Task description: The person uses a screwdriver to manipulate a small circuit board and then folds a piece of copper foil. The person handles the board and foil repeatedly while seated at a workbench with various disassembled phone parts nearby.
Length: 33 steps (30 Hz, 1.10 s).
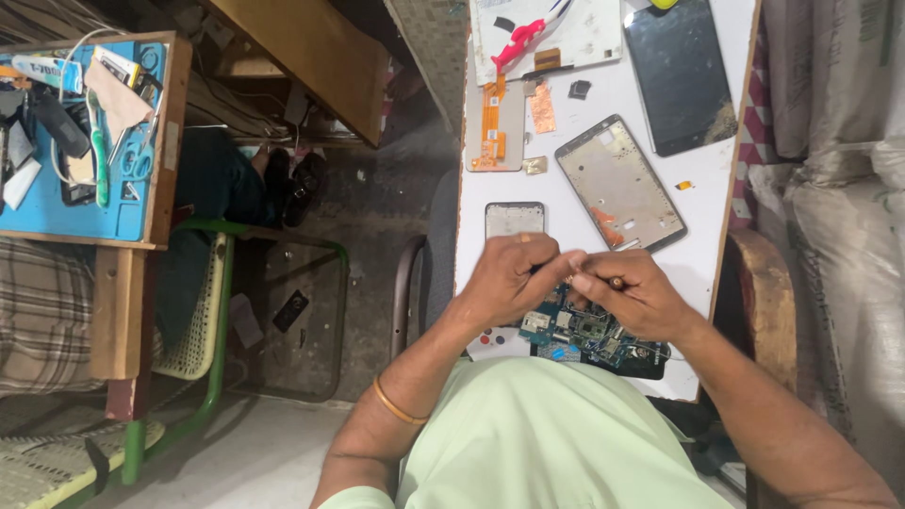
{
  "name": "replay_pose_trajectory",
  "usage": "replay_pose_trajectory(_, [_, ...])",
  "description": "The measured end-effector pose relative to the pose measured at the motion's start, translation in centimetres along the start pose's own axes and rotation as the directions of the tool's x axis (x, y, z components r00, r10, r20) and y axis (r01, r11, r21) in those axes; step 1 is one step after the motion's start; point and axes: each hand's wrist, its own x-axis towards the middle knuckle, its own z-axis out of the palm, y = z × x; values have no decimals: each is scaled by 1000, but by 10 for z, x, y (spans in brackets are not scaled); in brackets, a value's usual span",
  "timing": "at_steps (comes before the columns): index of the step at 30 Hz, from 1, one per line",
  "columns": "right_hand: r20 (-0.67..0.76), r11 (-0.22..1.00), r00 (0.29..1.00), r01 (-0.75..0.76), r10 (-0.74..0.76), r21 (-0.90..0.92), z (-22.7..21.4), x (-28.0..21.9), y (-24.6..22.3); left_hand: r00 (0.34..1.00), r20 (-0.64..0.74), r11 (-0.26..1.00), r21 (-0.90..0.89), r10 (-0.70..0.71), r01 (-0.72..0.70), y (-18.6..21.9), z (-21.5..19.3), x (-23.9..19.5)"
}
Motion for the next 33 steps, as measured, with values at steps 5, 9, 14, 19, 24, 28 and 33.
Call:
replay_pose_trajectory(5, [-187,955,978,30,-88,-294,2,-8,-3,985,-120,986,121,127,-112,-4,12,19])
replay_pose_trajectory(9, [-131,918,989,17,-74,-395,-2,-13,-3,999,5,999,-36,35,-34,-8,9,12])
replay_pose_trajectory(14, [-223,977,975,-37,-11,-210,-6,-7,3,999,37,974,-221,-39,46,-7,7,4])
replay_pose_trajectory(19, [-244,990,969,-60,26,-131,-10,-3,2,999,-36,979,-202,5,-12,-13,14,2])
replay_pose_trajectory(24, [-261,955,942,140,-210,-263,-3,-8,-3,943,210,615,-717,-258,328,-20,35,-6])
replay_pose_trajectory(28, [-274,942,916,229,-293,-244,-1,-9,-6,947,200,577,-754,-252,313,-23,43,-8])
replay_pose_trajectory(33, [-291,977,947,77,-134,-199,-5,-6,-2,952,96,647,-713,-292,270,-24,43,-7])
